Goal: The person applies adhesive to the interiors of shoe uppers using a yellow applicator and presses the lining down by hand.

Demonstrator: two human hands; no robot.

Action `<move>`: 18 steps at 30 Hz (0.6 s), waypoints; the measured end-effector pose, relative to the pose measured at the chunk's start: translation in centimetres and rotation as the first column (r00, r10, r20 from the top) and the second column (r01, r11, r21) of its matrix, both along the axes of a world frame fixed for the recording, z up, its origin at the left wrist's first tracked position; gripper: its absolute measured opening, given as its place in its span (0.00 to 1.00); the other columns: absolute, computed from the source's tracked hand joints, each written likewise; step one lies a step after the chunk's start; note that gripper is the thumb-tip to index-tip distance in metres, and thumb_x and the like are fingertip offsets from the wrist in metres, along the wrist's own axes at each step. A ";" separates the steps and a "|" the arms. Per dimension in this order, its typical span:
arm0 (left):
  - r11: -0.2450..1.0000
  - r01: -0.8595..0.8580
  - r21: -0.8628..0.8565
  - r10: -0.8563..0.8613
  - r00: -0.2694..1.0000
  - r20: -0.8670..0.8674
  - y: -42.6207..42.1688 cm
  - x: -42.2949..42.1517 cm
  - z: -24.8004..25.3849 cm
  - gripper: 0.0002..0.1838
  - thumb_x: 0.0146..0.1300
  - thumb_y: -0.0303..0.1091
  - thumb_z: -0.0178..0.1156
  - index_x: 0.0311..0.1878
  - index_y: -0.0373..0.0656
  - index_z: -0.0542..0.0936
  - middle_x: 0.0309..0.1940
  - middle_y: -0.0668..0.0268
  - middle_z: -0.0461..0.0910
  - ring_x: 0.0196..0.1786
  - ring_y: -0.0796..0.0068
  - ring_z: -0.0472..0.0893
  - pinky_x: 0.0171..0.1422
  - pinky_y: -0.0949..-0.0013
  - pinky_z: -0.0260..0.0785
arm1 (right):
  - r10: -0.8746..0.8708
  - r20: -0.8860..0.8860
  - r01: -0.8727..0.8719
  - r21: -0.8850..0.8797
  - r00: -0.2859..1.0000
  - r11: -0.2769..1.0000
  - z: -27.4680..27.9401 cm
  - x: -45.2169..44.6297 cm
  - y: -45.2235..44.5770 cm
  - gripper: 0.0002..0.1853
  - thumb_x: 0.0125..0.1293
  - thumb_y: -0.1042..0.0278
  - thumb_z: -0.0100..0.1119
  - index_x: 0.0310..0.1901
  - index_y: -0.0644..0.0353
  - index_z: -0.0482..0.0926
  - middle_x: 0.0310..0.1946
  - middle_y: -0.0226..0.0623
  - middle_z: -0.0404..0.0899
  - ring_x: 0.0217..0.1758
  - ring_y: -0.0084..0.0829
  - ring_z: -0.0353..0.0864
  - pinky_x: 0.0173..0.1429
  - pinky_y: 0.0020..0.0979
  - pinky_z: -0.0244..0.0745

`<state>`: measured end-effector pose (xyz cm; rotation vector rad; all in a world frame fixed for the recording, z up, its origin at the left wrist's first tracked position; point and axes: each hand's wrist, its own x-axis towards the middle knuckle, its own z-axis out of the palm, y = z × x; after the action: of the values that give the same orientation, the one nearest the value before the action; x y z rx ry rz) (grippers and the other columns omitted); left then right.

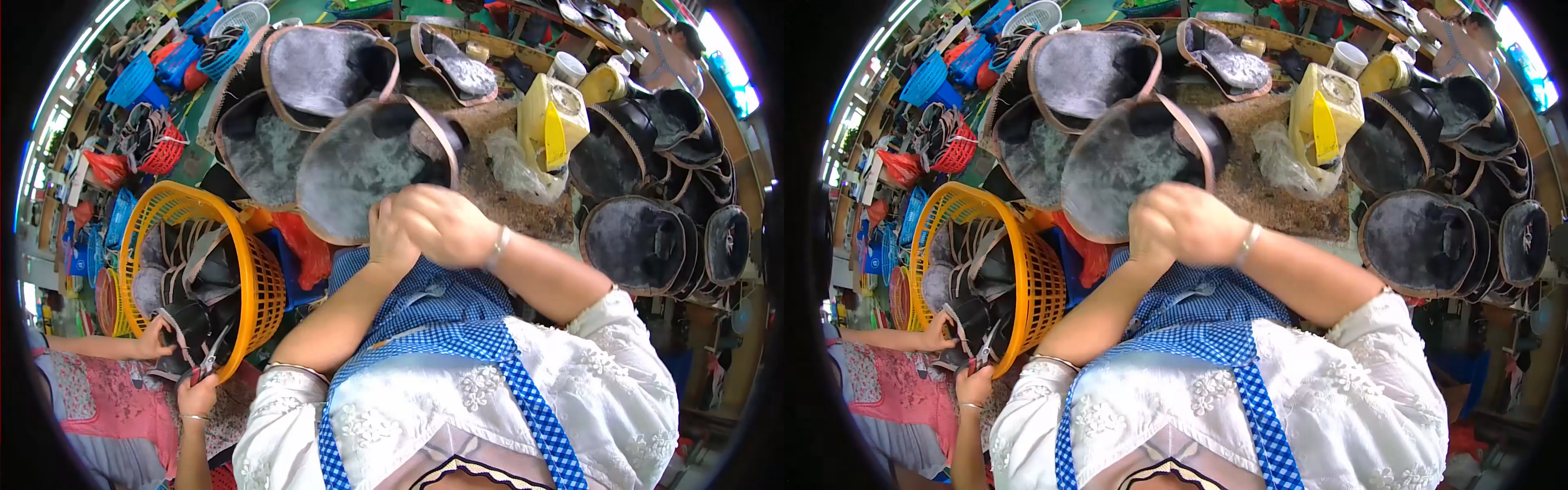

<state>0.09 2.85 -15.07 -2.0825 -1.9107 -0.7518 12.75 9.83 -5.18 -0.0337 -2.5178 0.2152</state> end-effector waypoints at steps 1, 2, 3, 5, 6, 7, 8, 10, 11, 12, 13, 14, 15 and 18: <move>1.000 0.012 0.014 -0.012 0.999 -0.043 -0.3 -0.1 -0.4 0.21 0.56 0.38 0.59 0.52 0.39 0.77 0.57 0.54 0.73 0.54 0.55 0.72 0.60 0.54 0.61 | -0.058 0.182 0.079 -0.113 0.982 0.990 -1.6 -0.7 1.5 0.18 0.52 0.71 0.61 0.46 0.68 0.76 0.46 0.46 0.79 0.49 0.42 0.80 0.54 0.39 0.76; 0.999 0.019 0.034 -0.022 0.996 0.085 -0.1 -0.2 -0.1 0.23 0.58 0.40 0.61 0.54 0.39 0.76 0.59 0.53 0.72 0.57 0.53 0.71 0.61 0.53 0.62 | -0.218 0.370 0.254 -0.050 0.903 0.966 -2.7 -0.6 3.3 0.20 0.52 0.70 0.60 0.48 0.68 0.76 0.49 0.47 0.78 0.53 0.42 0.78 0.57 0.39 0.74; 0.998 0.063 -0.019 -0.060 0.988 0.140 -0.7 -0.8 1.4 0.24 0.57 0.39 0.63 0.54 0.37 0.75 0.60 0.53 0.71 0.60 0.51 0.70 0.63 0.52 0.64 | -0.362 0.535 0.399 0.049 0.764 0.916 -3.9 0.1 4.9 0.22 0.52 0.69 0.59 0.50 0.68 0.76 0.52 0.48 0.77 0.57 0.43 0.77 0.60 0.39 0.72; 0.996 0.077 -0.046 -0.068 0.982 0.175 -1.2 -2.4 2.2 0.24 0.56 0.39 0.65 0.53 0.37 0.76 0.60 0.53 0.72 0.59 0.49 0.71 0.62 0.52 0.66 | -0.265 0.325 0.250 0.089 0.908 0.964 -6.2 2.1 6.5 0.24 0.53 0.70 0.59 0.53 0.68 0.75 0.56 0.49 0.75 0.61 0.45 0.74 0.64 0.41 0.70; 0.995 0.089 -0.038 -0.082 0.984 0.160 -1.3 -3.1 2.2 0.23 0.56 0.38 0.65 0.53 0.37 0.77 0.59 0.54 0.72 0.58 0.52 0.72 0.60 0.55 0.68 | -0.210 0.312 0.192 0.088 0.926 0.977 -6.3 2.5 6.8 0.24 0.53 0.70 0.59 0.54 0.68 0.74 0.57 0.50 0.74 0.62 0.45 0.73 0.65 0.40 0.69; 0.993 0.102 -0.056 -0.092 0.982 0.166 -1.2 -3.6 2.0 0.22 0.56 0.38 0.64 0.52 0.38 0.77 0.59 0.55 0.73 0.57 0.53 0.73 0.59 0.55 0.69 | -0.158 0.295 0.139 0.084 0.942 0.987 -6.4 2.6 6.9 0.25 0.53 0.70 0.59 0.54 0.68 0.74 0.58 0.51 0.73 0.63 0.45 0.72 0.66 0.40 0.68; 0.990 0.120 -0.072 -0.106 0.980 0.168 -0.9 -4.0 1.9 0.21 0.57 0.37 0.64 0.52 0.38 0.77 0.59 0.56 0.73 0.56 0.54 0.73 0.58 0.56 0.69 | -0.156 0.355 0.147 0.051 0.922 0.988 -5.6 2.7 6.8 0.25 0.53 0.71 0.59 0.55 0.68 0.74 0.60 0.52 0.72 0.64 0.45 0.71 0.67 0.38 0.68; 0.991 0.102 -0.084 -0.087 0.982 0.166 -0.4 -3.9 1.9 0.15 0.58 0.33 0.62 0.49 0.41 0.79 0.56 0.61 0.75 0.53 0.58 0.75 0.53 0.60 0.72 | -0.149 0.395 0.133 0.068 0.907 0.989 -5.0 2.3 6.8 0.23 0.53 0.70 0.59 0.52 0.69 0.75 0.59 0.53 0.72 0.63 0.45 0.73 0.66 0.37 0.69; 0.992 0.079 -0.102 -0.063 0.987 0.147 0.0 -3.5 2.2 0.14 0.58 0.33 0.62 0.48 0.42 0.80 0.55 0.62 0.75 0.53 0.58 0.75 0.53 0.60 0.72 | -0.146 0.415 0.125 0.077 0.898 0.989 -4.8 2.1 6.8 0.21 0.54 0.70 0.59 0.50 0.70 0.75 0.58 0.54 0.72 0.62 0.45 0.73 0.65 0.36 0.70; 0.991 0.053 -0.120 -0.038 0.991 0.128 0.3 -3.2 2.4 0.13 0.58 0.32 0.62 0.47 0.44 0.81 0.54 0.62 0.76 0.53 0.58 0.75 0.52 0.60 0.72 | -0.152 0.401 0.107 0.132 0.903 0.985 -5.0 2.0 7.1 0.21 0.54 0.70 0.58 0.50 0.70 0.75 0.57 0.54 0.73 0.61 0.45 0.74 0.64 0.35 0.71; 0.990 0.026 -0.136 -0.012 0.994 0.107 0.5 -3.0 2.6 0.11 0.58 0.32 0.61 0.46 0.45 0.81 0.53 0.62 0.76 0.53 0.59 0.75 0.51 0.60 0.72 | -0.155 0.386 0.087 0.188 0.909 0.978 -5.4 1.9 7.5 0.20 0.55 0.70 0.57 0.50 0.70 0.75 0.57 0.53 0.73 0.59 0.45 0.76 0.63 0.35 0.72; 0.995 0.069 -0.072 -0.061 0.991 0.120 0.7 -3.1 1.9 0.13 0.56 0.30 0.61 0.46 0.47 0.81 0.51 0.63 0.76 0.53 0.60 0.75 0.52 0.60 0.70 | -0.156 0.367 0.068 0.243 0.917 0.968 -5.8 1.7 7.9 0.19 0.56 0.70 0.56 0.50 0.69 0.75 0.56 0.53 0.74 0.58 0.45 0.77 0.61 0.35 0.73; 0.993 0.108 -0.038 -0.103 0.988 0.115 0.6 -3.4 1.4 0.14 0.55 0.29 0.61 0.47 0.47 0.81 0.51 0.63 0.76 0.53 0.60 0.75 0.53 0.59 0.69 | -0.181 0.359 0.109 0.213 0.915 0.971 -6.1 1.6 8.5 0.19 0.57 0.70 0.56 0.49 0.69 0.75 0.55 0.53 0.75 0.55 0.45 0.78 0.59 0.35 0.74; 0.979 0.203 0.008 -0.203 0.975 0.090 0.1 -3.8 0.7 0.19 0.52 0.29 0.59 0.50 0.46 0.80 0.53 0.63 0.76 0.57 0.61 0.74 0.59 0.56 0.64 | -0.281 0.227 0.284 0.017 0.933 0.959 -6.5 0.8 9.3 0.15 0.57 0.72 0.57 0.47 0.67 0.77 0.43 0.48 0.80 0.45 0.46 0.81 0.51 0.40 0.77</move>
<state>-3.70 2.91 -14.41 -2.3067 -1.7596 -0.9020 13.59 19.10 -11.72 -0.4493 -2.6984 0.1193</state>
